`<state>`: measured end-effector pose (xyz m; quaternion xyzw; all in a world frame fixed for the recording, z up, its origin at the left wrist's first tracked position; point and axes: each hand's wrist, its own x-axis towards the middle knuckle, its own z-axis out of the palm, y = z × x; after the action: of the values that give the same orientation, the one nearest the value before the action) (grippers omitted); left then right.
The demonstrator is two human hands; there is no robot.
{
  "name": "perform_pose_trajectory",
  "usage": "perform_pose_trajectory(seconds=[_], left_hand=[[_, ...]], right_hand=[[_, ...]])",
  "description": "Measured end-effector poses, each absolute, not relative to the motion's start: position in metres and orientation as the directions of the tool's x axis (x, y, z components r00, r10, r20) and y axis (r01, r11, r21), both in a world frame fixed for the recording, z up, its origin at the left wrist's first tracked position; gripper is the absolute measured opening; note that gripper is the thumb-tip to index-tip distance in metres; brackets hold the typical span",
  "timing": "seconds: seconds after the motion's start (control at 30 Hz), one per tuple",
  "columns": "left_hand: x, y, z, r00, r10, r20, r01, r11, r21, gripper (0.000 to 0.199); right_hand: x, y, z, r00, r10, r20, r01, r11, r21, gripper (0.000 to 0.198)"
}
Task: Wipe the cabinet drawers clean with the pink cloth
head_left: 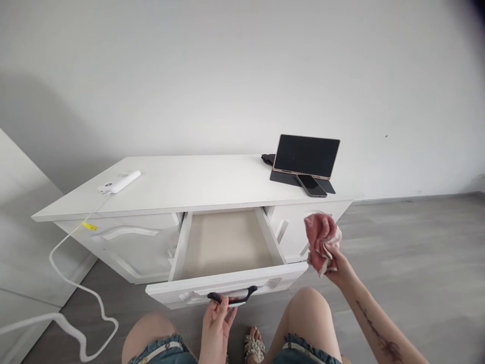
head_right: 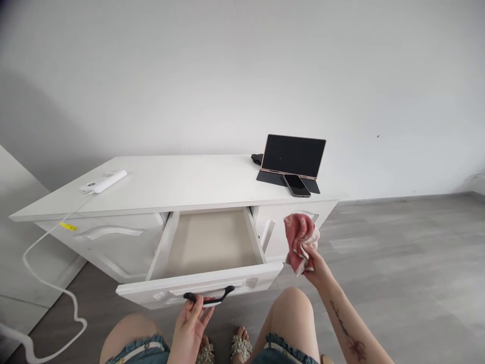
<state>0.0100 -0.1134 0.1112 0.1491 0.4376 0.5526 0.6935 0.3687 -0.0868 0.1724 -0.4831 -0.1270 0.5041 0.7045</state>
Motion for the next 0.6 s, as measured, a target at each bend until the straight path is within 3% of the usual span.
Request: perform_pose_trajectory(seconds=[0.13,0.27,0.37,0.5,0.53,0.6], left_hand=[[0.011,-0.114,0.108,-0.013,0.895,-0.447,-0.646,0.334,0.687,0.032],[0.010,-0.114,0.103,-0.006,0.908,-0.418,-0.637,0.319,0.702,0.032],[0.010,-0.114,0.099,-0.018,0.907,-0.421,-0.625,0.319,0.713,0.032],[0.013,-0.114,0.094,-0.023,0.904,-0.427,-0.635,0.317,0.704,0.035],[0.013,-0.114,0.093,-0.022,0.906,-0.424,-0.634,0.315,0.706,0.036],[0.014,-0.113,0.090,-0.024,0.907,-0.421,-0.623,0.315,0.716,0.037]], right_hand=[[0.339,-0.051,0.248,0.250,0.947,-0.201,-0.151,-0.167,-0.974,0.039],[0.287,-0.014,0.276,-0.131,0.990,-0.057,0.341,-0.009,-0.940,0.056],[0.259,0.008,0.272,-0.403,0.908,-0.115,0.591,0.163,-0.790,0.061],[0.240,0.022,0.249,-0.518,0.816,-0.257,0.751,0.290,-0.593,0.071],[0.238,0.023,0.241,-0.530,0.811,-0.249,0.747,0.307,-0.589,0.069],[0.233,0.025,0.222,-0.529,0.828,-0.184,0.657,0.262,-0.707,0.061]])
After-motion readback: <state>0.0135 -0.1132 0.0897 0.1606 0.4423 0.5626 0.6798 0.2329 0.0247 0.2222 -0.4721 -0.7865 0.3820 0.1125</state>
